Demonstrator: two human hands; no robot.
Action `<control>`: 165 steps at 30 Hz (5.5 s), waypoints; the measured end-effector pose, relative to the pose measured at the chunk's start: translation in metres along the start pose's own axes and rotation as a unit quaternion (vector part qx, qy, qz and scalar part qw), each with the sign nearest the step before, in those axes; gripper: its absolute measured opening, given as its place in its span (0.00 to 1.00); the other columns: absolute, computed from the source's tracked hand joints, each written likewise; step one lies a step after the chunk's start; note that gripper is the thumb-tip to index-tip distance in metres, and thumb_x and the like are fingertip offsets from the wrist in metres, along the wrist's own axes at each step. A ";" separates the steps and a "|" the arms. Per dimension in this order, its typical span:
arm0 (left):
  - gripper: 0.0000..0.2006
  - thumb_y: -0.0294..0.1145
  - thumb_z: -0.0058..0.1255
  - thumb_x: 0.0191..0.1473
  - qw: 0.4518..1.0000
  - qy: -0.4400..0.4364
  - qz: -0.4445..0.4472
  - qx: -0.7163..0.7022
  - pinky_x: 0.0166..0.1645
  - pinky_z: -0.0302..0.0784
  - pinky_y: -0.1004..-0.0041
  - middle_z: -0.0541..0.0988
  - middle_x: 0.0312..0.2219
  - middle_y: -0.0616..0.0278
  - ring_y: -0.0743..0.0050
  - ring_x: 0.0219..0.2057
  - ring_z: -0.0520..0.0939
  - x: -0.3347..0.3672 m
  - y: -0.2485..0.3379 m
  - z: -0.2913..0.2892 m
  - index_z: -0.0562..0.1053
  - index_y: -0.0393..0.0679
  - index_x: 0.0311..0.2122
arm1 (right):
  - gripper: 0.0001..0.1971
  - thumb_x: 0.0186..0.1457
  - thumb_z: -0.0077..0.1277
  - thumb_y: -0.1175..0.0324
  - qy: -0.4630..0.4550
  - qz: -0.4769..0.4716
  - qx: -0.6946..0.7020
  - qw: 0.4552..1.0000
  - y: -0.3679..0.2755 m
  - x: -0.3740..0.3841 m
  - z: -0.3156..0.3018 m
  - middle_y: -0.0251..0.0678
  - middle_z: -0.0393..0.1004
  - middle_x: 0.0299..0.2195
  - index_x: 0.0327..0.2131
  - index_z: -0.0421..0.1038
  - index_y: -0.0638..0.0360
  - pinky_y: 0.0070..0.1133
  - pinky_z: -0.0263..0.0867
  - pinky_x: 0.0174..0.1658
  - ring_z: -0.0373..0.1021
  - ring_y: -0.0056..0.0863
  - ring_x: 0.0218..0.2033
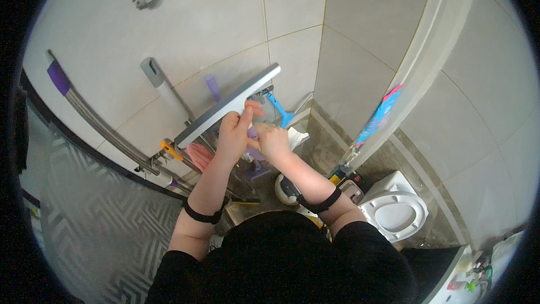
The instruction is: The person wipes a wall rack and cleaning tools with a cloth, then fills a baby bathtub in a shower stall with water and detergent, and scrubs the tub's interior and rim by hand with the cloth.
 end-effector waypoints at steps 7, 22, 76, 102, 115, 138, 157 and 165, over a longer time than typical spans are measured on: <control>0.13 0.37 0.34 0.61 0.990 0.009 -0.136 0.034 0.42 0.64 0.76 0.68 0.22 0.65 0.77 0.30 0.69 -0.005 -0.028 -0.021 0.67 0.37 0.37 | 0.07 0.52 0.46 0.69 0.265 0.011 0.252 0.931 0.025 0.019 -0.090 0.39 0.73 0.22 0.29 0.71 0.63 0.23 0.65 0.24 0.69 0.29 0.21; 0.10 0.31 0.43 0.57 0.993 0.089 -0.018 -0.077 0.21 0.55 0.83 0.67 0.16 0.71 0.87 0.16 0.62 -0.056 -0.026 -0.025 0.66 0.37 0.26 | 0.05 0.43 0.53 0.65 0.111 -0.160 0.044 0.980 0.004 0.038 -0.060 0.32 0.71 0.16 0.24 0.73 0.53 0.26 0.65 0.20 0.69 0.33 0.17; 0.16 0.37 0.43 0.58 0.993 -0.013 -0.114 -0.002 0.45 0.67 0.74 0.74 0.36 0.59 0.74 0.40 0.73 0.005 -0.077 0.007 0.66 0.36 0.46 | 0.16 0.46 0.51 0.57 -0.070 0.097 0.040 0.992 0.065 -0.017 0.029 0.43 0.73 0.22 0.36 0.70 0.56 0.32 0.66 0.28 0.72 0.42 0.25; 0.19 0.26 0.47 0.51 0.965 0.238 -0.059 0.090 0.42 0.67 0.73 0.67 0.44 0.56 0.72 0.43 0.73 -0.008 -0.119 -0.098 0.65 0.38 0.50 | 0.17 0.53 0.47 0.56 -0.057 0.149 0.074 0.984 0.124 0.050 0.081 0.48 0.74 0.29 0.42 0.69 0.54 0.35 0.65 0.32 0.70 0.48 0.30; 0.16 0.33 0.53 0.45 0.938 0.228 -0.044 0.258 0.36 0.70 0.68 0.75 0.30 0.53 0.62 0.30 0.76 0.037 -0.093 -0.116 0.67 0.36 0.38 | 0.19 0.51 0.47 0.52 -0.077 0.171 -0.021 0.982 0.109 0.060 0.069 0.47 0.74 0.25 0.44 0.71 0.49 0.36 0.65 0.30 0.71 0.45 0.27; 0.10 0.31 0.51 0.50 0.959 0.188 -0.034 0.209 0.23 0.66 0.75 0.72 0.16 0.62 0.76 0.16 0.72 0.023 -0.080 -0.093 0.69 0.36 0.35 | 0.13 0.52 0.45 0.56 -0.098 0.130 -0.080 0.983 0.101 0.067 0.079 0.44 0.74 0.23 0.31 0.71 0.55 0.36 0.65 0.27 0.71 0.45 0.25; 0.10 0.30 0.54 0.48 0.959 0.235 -0.053 0.151 0.24 0.63 0.78 0.70 0.18 0.65 0.82 0.19 0.67 -0.027 -0.079 -0.114 0.68 0.36 0.32 | 0.24 0.54 0.44 0.51 0.028 0.210 0.136 0.968 0.119 0.031 0.065 0.47 0.73 0.23 0.43 0.68 0.62 0.33 0.65 0.29 0.72 0.41 0.25; 0.08 0.26 0.54 0.49 0.963 0.219 -0.035 0.151 0.25 0.60 0.84 0.69 0.20 0.72 0.88 0.22 0.65 -0.034 -0.054 -0.090 0.68 0.37 0.33 | 0.15 0.58 0.39 0.65 -0.064 0.134 0.516 0.843 0.006 0.004 0.111 0.48 0.72 0.34 0.43 0.65 0.66 0.29 0.63 0.41 0.70 0.41 0.37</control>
Point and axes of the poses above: each hand's wrist, its own x-axis towards the middle knuckle, its own z-axis out of the palm, y = z × x, the point moved 10 cm from there along x, towards the middle knuckle
